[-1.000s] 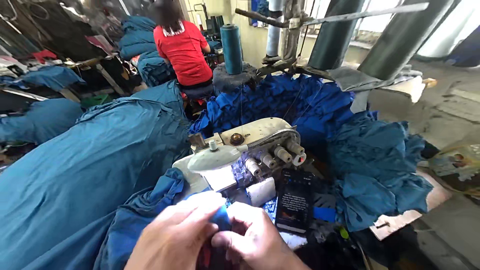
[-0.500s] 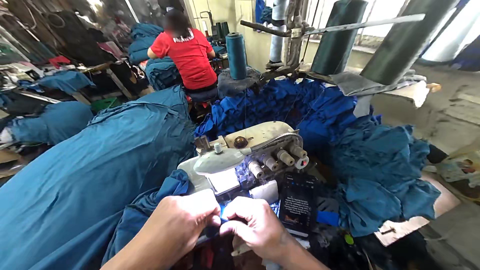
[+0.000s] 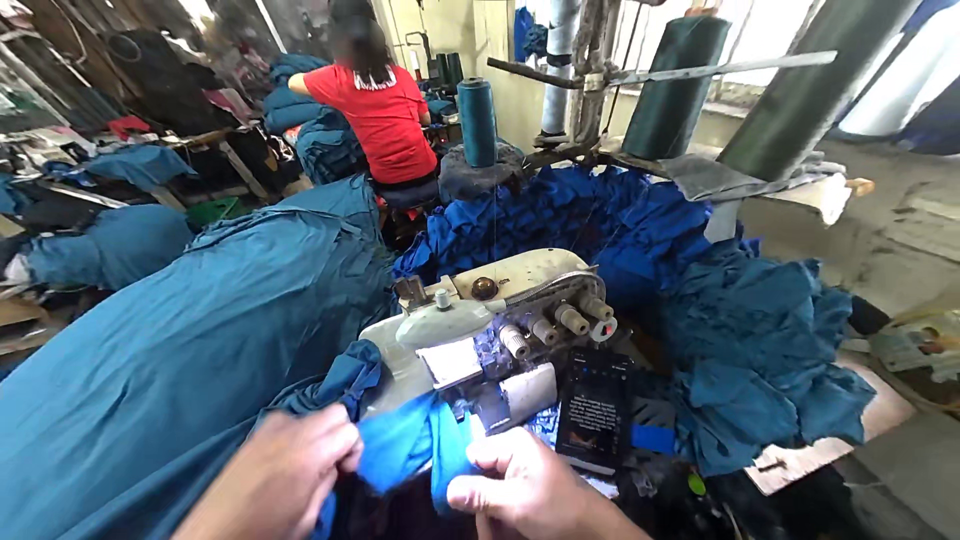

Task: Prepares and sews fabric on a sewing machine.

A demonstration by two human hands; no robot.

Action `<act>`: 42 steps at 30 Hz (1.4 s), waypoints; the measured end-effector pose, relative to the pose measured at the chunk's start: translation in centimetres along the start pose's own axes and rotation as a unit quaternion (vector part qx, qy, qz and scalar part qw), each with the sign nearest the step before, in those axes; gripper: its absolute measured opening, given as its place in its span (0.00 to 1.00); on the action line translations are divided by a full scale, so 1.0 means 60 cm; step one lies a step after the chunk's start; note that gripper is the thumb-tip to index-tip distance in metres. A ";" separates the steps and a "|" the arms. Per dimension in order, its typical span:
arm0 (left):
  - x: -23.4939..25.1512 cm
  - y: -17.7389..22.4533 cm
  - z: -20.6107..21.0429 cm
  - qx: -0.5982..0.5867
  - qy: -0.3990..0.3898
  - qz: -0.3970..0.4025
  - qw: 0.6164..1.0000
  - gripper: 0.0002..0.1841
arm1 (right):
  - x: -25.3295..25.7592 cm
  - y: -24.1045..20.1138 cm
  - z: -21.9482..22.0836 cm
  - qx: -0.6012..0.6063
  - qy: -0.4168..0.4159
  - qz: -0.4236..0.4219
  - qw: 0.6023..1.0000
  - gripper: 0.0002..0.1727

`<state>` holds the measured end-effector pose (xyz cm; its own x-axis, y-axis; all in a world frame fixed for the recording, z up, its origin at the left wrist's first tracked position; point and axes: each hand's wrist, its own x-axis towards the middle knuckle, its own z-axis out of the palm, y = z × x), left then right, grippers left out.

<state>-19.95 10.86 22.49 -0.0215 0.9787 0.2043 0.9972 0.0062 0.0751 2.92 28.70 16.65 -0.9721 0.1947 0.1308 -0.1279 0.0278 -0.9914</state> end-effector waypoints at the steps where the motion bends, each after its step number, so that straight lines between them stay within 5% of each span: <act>1: 0.005 -0.004 -0.012 0.059 0.030 0.021 0.998 0.06 | 0.000 0.000 0.004 0.013 -0.001 -0.026 1.000 0.15; 5: 0.063 0.034 -0.018 0.084 0.095 0.128 0.984 0.13 | 0.002 0.001 0.022 0.097 0.018 0.025 0.995 0.11; 9: 0.094 0.027 0.029 0.137 0.037 0.182 0.973 0.17 | -0.014 -0.004 0.036 0.149 0.047 0.062 0.986 0.15; 13: 0.097 0.015 0.000 0.189 -0.029 0.206 0.960 0.09 | -0.031 0.021 0.031 0.152 0.060 0.083 0.983 0.12; 18: 0.089 0.026 -0.030 0.045 -0.034 0.250 0.967 0.17 | -0.021 0.016 0.029 0.161 0.082 0.029 0.983 0.10; 23: 0.071 0.028 -0.046 -0.055 -0.102 0.201 0.973 0.10 | 0.031 -0.010 0.018 0.021 0.135 -0.139 0.981 0.14; 26: 0.072 0.034 -0.065 -0.137 -0.140 0.186 0.963 0.13 | 0.049 -0.014 0.023 -0.067 0.096 -0.131 0.985 0.15; 34: 0.082 0.061 -0.067 0.036 -0.027 0.213 0.976 0.14 | 0.021 -0.013 0.029 -0.223 0.044 -0.121 0.966 0.22; 42: 0.112 0.093 -0.058 0.086 0.024 0.228 0.970 0.11 | -0.005 -0.036 0.043 -0.205 0.070 -0.078 0.973 0.22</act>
<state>-14.76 16.73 27.70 0.4249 0.8774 0.2225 0.9011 -0.3864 -0.1969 2.96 26.07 18.75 -0.9075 0.2875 0.3063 -0.1541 0.4504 -0.8794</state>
